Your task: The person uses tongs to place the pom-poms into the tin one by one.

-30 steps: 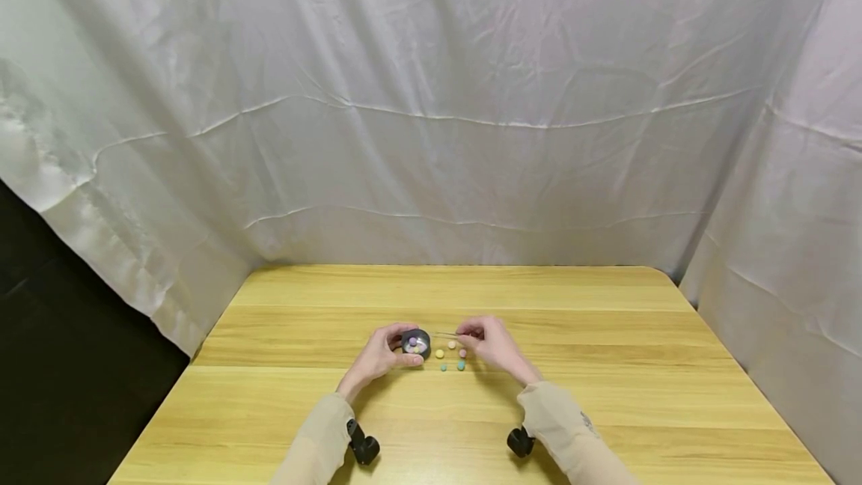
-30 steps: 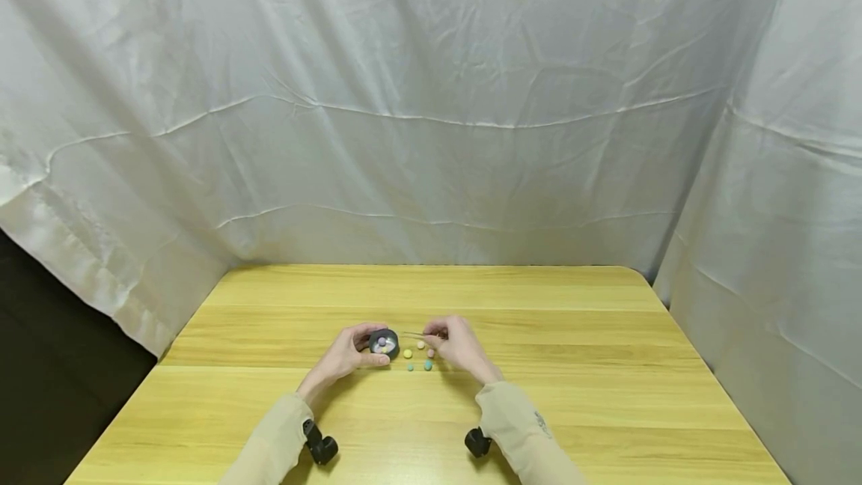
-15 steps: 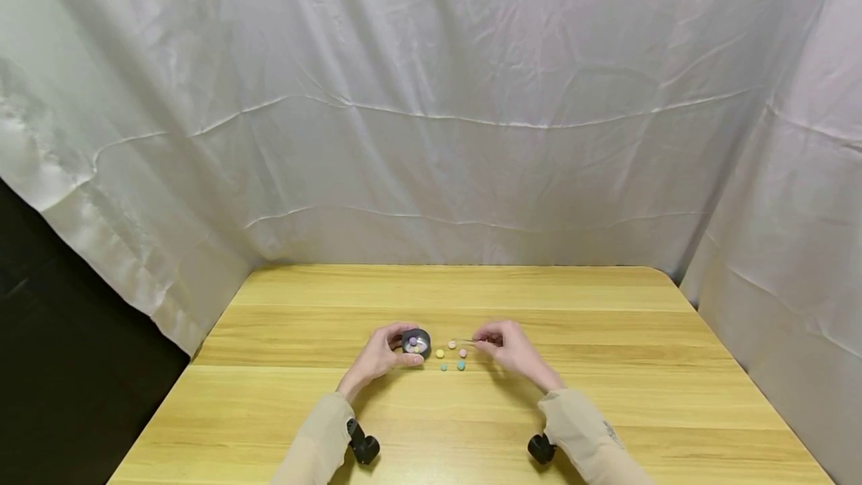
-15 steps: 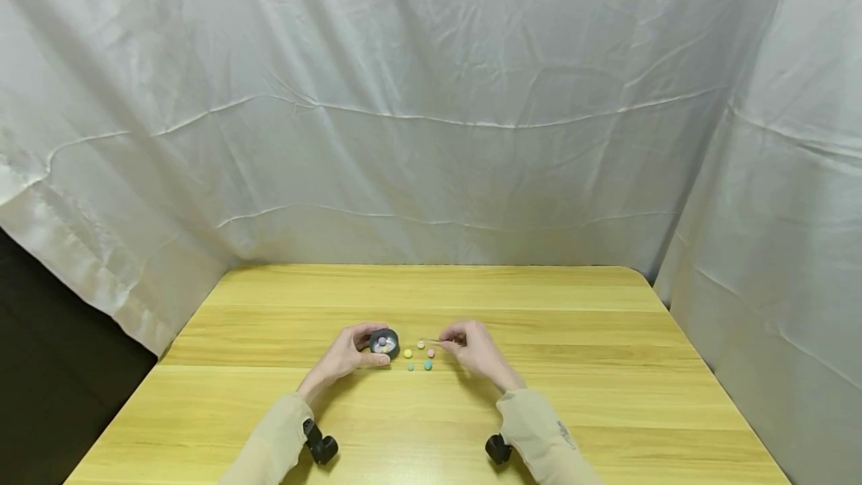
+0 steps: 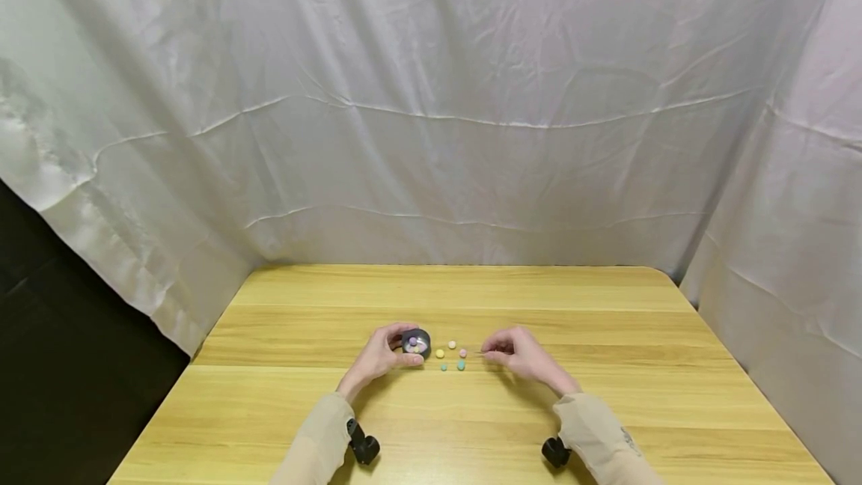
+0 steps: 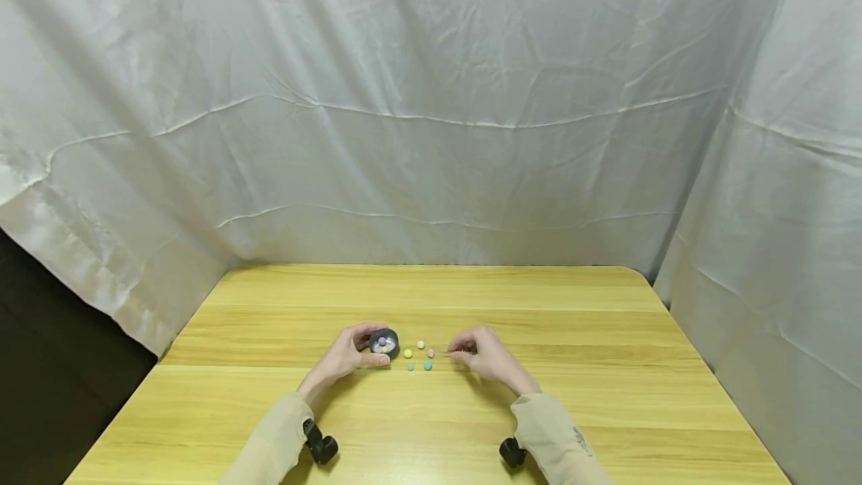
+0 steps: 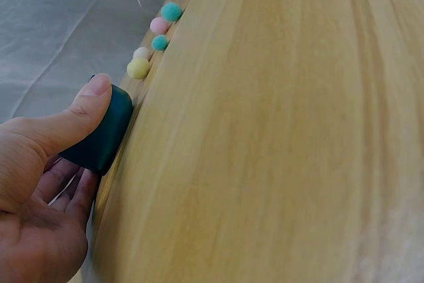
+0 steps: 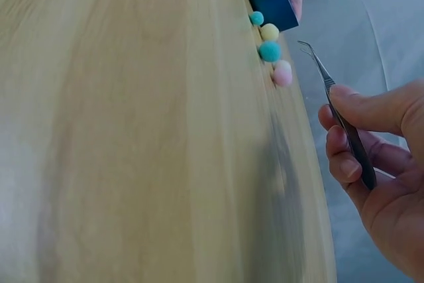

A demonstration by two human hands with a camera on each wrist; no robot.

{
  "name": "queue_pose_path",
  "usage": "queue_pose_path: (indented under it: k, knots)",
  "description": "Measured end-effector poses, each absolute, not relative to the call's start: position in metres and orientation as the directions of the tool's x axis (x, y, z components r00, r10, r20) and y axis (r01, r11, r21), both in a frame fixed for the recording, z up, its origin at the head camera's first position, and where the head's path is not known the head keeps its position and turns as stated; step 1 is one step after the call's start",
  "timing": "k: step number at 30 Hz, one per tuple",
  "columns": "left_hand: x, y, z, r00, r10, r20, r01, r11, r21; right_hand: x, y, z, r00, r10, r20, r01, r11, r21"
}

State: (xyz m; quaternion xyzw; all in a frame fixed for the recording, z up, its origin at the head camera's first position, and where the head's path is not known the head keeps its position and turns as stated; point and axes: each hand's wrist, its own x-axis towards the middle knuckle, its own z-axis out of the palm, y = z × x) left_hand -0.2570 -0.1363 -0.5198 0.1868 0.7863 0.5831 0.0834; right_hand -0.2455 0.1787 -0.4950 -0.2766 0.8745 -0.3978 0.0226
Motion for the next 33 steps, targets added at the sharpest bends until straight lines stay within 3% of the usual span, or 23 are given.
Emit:
queue_pose_path:
  k: [12,33]
  knots:
    - [-0.2564,-0.136,-0.519,-0.917,0.39,0.082,0.195,0.259,0.946,-0.2455,0.1815,-0.4971,-0.835,-0.538,0.116,-0.439,0.524,-0.73]
    - [-0.257,-0.1359,-0.5201,-0.914,0.394,0.093,0.209,0.262,0.942,-0.2463,0.1789,-0.5,-0.831,-0.544,0.119,-0.456,0.543,-0.705]
